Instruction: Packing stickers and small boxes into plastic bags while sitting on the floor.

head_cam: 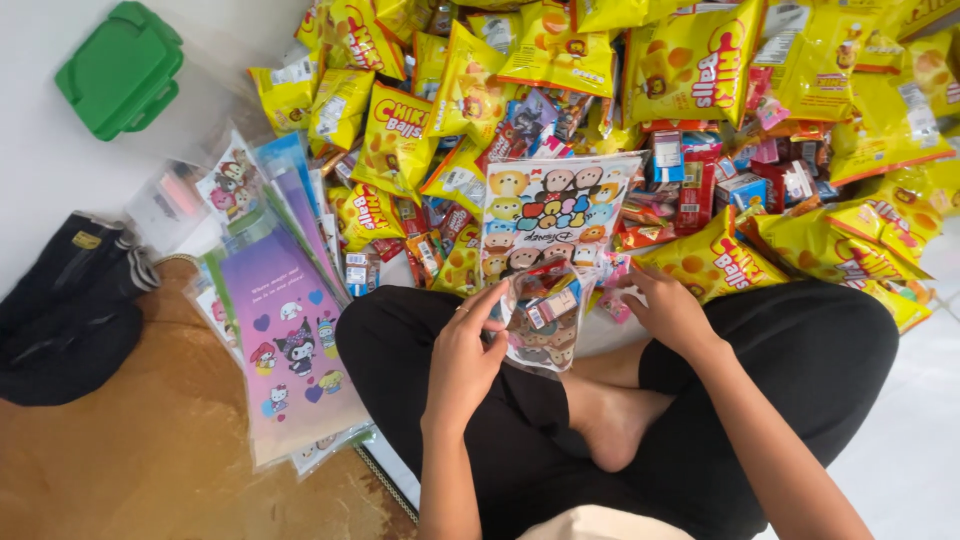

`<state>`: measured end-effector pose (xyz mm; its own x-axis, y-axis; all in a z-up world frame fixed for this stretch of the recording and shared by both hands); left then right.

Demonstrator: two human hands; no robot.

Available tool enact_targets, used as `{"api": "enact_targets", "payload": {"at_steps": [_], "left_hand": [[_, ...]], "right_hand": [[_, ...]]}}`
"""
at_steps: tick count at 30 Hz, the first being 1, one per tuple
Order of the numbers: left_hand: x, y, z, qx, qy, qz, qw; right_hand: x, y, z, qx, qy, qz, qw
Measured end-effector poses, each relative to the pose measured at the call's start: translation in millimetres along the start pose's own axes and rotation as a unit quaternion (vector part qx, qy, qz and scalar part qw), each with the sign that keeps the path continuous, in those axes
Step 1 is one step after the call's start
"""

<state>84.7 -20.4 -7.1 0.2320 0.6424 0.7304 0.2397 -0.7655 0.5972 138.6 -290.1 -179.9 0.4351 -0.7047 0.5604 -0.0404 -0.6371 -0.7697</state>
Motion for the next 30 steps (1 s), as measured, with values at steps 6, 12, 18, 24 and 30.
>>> {"api": "enact_targets", "payload": {"at_steps": [6,12,18,24,30], "left_hand": [[-2,1,3,-0.001,0.001,0.006,1.0],[-1,2,5,-0.005,0.009,0.013,1.0],[-2,1,7,-0.009,0.012,0.015,1.0],[-6,1,10,-0.006,-0.014,0.015,1.0],[-5,4,9,0.002,-0.019,0.021,1.0]], "right_hand": [[-9,28,16,-0.006,0.044,-0.05,0.998],[-9,41,31,-0.02,0.069,-0.054,0.996],[6,30,45,-0.042,0.102,-0.049,0.993],[29,9,79,0.006,0.163,0.166,0.972],[-2,50,107,-0.362,0.121,0.686,0.62]]}}
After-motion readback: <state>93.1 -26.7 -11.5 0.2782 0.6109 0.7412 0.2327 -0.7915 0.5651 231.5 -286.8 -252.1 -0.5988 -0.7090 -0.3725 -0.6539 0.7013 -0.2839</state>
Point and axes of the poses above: each hand's wrist, its own z-axis towards the middle knuckle, its own x-axis out of the back of the hand, y = z × x, the point moved 9 cm from there along z, towards the middle knuckle, and after that the axes turned 14 degrees about z, right-handed, at the moved point
